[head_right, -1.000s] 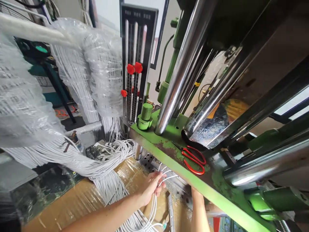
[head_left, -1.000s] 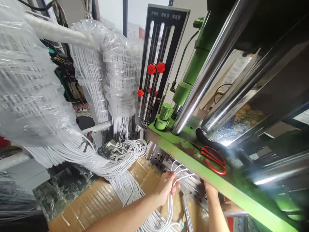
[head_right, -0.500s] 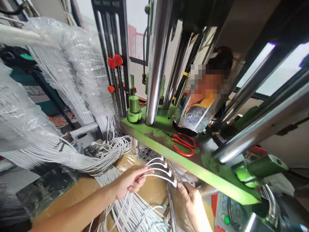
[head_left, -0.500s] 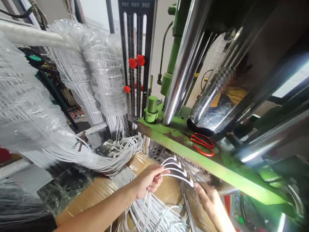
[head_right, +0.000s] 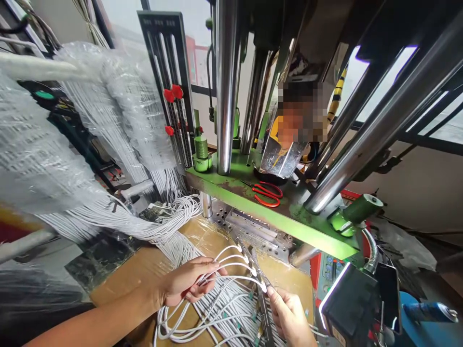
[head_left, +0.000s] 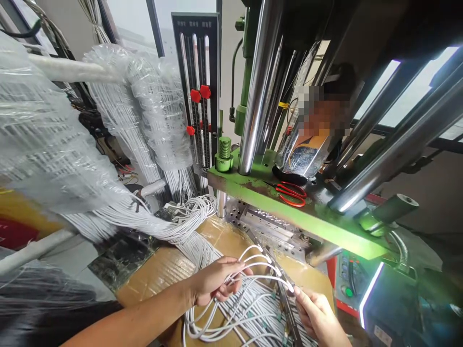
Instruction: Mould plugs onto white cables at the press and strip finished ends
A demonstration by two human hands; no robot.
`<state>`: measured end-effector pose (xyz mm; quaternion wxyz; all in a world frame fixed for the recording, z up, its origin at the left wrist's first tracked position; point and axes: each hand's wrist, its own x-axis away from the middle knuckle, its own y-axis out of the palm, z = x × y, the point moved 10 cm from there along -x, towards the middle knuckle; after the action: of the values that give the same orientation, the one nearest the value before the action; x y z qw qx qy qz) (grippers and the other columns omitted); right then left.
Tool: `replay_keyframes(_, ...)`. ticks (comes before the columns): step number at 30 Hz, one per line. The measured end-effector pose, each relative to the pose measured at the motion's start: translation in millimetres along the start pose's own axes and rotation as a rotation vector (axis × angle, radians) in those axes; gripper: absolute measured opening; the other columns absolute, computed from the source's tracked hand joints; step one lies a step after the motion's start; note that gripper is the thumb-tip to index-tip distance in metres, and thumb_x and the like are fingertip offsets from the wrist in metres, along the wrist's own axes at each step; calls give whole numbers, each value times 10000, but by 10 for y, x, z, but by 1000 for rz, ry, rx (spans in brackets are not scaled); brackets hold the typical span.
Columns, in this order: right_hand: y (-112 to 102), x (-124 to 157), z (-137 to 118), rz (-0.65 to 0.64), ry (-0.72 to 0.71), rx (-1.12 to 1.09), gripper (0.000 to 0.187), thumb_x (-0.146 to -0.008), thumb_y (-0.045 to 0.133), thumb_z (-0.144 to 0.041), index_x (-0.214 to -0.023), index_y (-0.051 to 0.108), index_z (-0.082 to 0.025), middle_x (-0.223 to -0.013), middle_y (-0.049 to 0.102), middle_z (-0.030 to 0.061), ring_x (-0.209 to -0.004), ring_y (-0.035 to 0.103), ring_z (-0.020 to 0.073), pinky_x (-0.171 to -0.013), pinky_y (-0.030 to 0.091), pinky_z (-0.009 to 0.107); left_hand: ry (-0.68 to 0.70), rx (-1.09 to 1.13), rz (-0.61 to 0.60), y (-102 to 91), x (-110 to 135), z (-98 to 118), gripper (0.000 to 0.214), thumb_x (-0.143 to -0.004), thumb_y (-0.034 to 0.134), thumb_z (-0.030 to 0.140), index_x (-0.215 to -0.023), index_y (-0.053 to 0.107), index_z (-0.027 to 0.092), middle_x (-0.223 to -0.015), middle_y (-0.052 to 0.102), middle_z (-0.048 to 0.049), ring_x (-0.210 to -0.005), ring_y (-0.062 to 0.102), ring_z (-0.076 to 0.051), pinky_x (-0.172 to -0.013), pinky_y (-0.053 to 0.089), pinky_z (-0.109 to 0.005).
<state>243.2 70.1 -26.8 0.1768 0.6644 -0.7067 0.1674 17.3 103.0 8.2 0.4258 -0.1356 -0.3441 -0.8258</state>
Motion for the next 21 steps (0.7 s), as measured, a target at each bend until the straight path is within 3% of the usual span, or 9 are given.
replay_keyframes(6,17,-36,78,-31,41,-73,564,-657,780,-669,-584,499,-185,-521,270,-91,-435,117,15,-368,107,178,4,17,3,-3,19,-15,578,-694,755,601,-1020,630,140,-581,567,50,-391,208,-17,-384,97,-190)
replay_keyframes(12,56,-30,122,-78,57,-117,502,-688,776,-649,-697,680,-156,-547,267,-87,-447,98,22,-431,37,229,-21,36,2,-3,15,-39,584,-673,770,601,-1003,635,138,-583,565,45,-387,214,-17,-389,94,-194)
replay_keyframes(16,57,-53,181,-105,79,-144,509,-679,774,-665,-715,714,-160,-533,251,-94,-453,61,20,-431,21,226,-41,45,3,18,17,-65,555,-679,768,593,-981,638,145,-580,570,41,-388,214,-23,-398,91,-195)
replay_keyframes(19,46,-82,220,-100,83,-97,544,-655,749,-720,-677,695,-179,-532,223,-97,-450,50,18,-417,30,204,-53,53,-1,9,5,-64,522,-698,759,582,-973,641,154,-570,566,43,-389,209,-28,-403,94,-196)
replay_keyframes(21,5,-98,166,-57,-1,43,562,-702,657,-764,-644,677,-206,-516,201,-88,-417,62,32,-375,62,200,-61,66,-19,23,-14,-55,509,-712,760,568,-979,642,151,-571,566,38,-387,211,-30,-404,99,-202)
